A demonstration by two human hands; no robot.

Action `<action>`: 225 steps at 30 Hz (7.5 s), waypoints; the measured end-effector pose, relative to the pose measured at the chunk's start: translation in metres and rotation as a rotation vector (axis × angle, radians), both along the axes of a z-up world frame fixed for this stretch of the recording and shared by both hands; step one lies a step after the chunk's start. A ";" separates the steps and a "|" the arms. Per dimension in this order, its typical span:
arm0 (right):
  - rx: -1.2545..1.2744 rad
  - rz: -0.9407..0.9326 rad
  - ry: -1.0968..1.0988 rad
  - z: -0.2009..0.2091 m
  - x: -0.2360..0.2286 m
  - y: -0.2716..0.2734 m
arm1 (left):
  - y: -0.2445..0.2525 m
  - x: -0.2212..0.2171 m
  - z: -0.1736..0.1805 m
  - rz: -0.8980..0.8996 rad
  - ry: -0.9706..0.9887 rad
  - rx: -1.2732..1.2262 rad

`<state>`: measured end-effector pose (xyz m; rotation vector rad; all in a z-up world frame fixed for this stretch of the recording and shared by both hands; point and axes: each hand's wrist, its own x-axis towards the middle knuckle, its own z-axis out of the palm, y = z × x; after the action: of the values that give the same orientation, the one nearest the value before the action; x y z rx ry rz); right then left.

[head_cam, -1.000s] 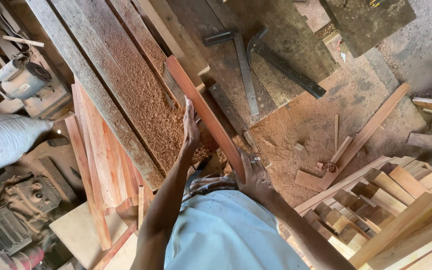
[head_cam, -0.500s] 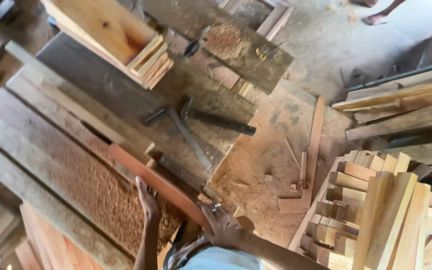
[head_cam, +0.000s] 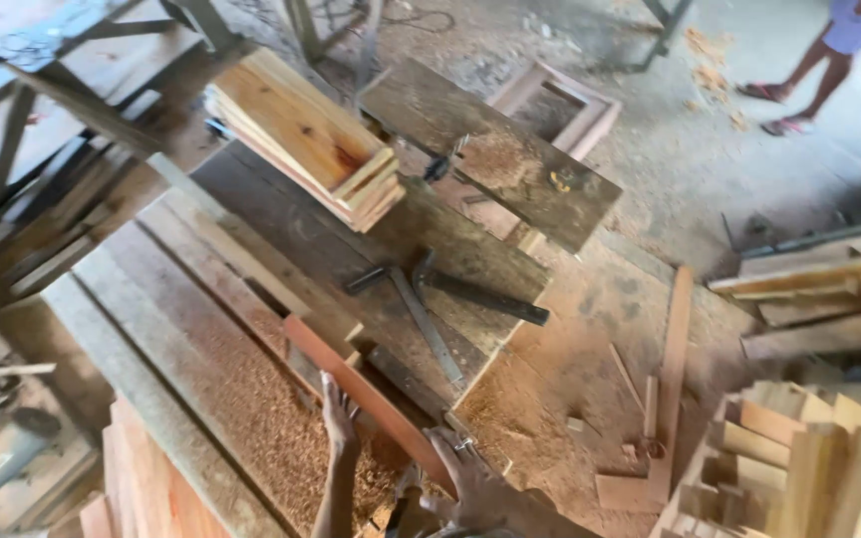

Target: Cutting and preparing wooden boards using a table saw and hand tools in a workshop.

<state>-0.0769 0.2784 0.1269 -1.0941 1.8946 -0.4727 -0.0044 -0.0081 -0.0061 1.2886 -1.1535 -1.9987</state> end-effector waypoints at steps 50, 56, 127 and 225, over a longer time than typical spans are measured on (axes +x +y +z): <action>-0.664 -0.349 0.229 -0.012 0.015 -0.052 | 0.038 -0.007 0.049 0.087 -0.051 -0.191; -0.644 -0.357 0.212 -0.007 0.015 -0.056 | 0.034 -0.007 0.053 0.078 -0.075 -0.208; -0.707 -0.381 0.337 -0.025 0.006 -0.089 | -0.006 -0.004 0.035 0.022 0.044 -0.238; -0.784 -0.279 0.217 -0.025 -0.005 -0.131 | 0.012 -0.026 0.066 0.232 -0.203 -0.390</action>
<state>-0.0816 0.1478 0.1016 -1.4067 2.1152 -1.3843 -0.0304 0.0041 0.0599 1.3649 -1.3378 -1.4175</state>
